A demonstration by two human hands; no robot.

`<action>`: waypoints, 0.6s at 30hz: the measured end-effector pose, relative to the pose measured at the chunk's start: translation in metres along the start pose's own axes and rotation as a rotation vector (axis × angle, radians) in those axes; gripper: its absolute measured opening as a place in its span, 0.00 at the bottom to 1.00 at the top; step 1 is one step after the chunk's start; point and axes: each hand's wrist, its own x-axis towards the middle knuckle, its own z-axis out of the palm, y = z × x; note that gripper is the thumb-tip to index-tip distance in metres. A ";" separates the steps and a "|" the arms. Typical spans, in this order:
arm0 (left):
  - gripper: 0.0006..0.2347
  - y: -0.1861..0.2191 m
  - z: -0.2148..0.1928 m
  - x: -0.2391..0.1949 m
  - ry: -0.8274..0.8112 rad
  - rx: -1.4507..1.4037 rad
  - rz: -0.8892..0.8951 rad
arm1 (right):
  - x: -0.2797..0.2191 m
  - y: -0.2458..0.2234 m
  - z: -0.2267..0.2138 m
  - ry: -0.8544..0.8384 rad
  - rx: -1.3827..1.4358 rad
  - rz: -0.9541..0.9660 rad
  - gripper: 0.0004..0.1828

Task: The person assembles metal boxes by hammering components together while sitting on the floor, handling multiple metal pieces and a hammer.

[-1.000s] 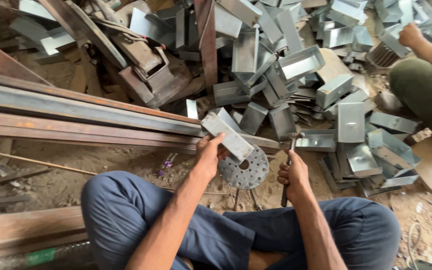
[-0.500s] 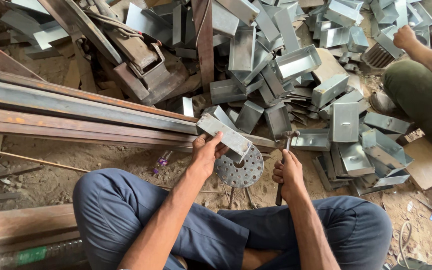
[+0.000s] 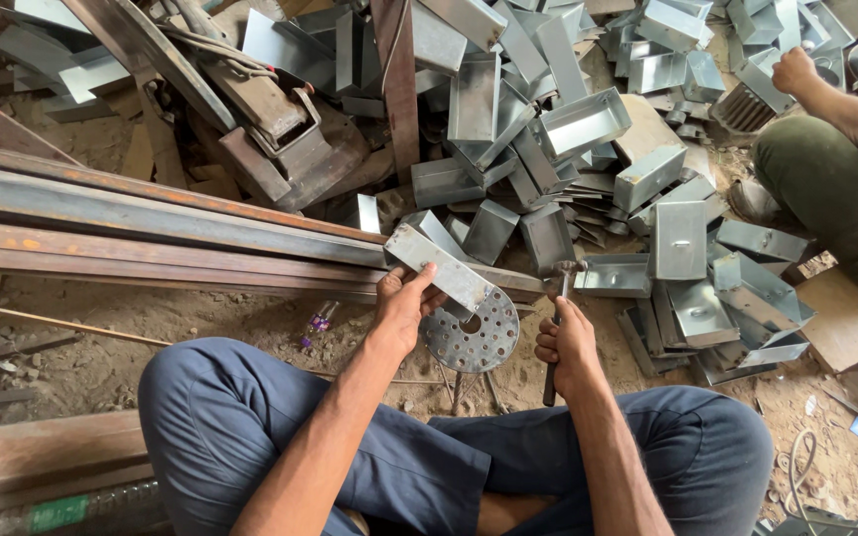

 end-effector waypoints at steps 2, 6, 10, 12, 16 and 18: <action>0.03 0.000 0.001 -0.001 0.010 0.011 -0.001 | -0.001 -0.001 0.001 -0.006 0.008 -0.002 0.19; 0.03 0.002 0.000 -0.003 0.051 0.068 -0.023 | -0.002 0.000 0.001 -0.013 0.012 0.002 0.19; 0.03 -0.003 -0.002 0.001 0.039 0.087 -0.029 | -0.002 0.000 0.001 -0.007 0.034 0.013 0.18; 0.05 -0.009 -0.005 0.006 -0.032 0.046 -0.007 | -0.001 0.001 0.001 0.004 0.025 0.007 0.18; 0.10 -0.017 -0.012 0.014 -0.073 0.192 0.026 | -0.002 0.000 0.002 -0.011 0.014 0.002 0.17; 0.15 -0.011 -0.010 0.013 -0.091 0.336 -0.033 | -0.004 -0.004 0.005 -0.007 0.037 0.030 0.15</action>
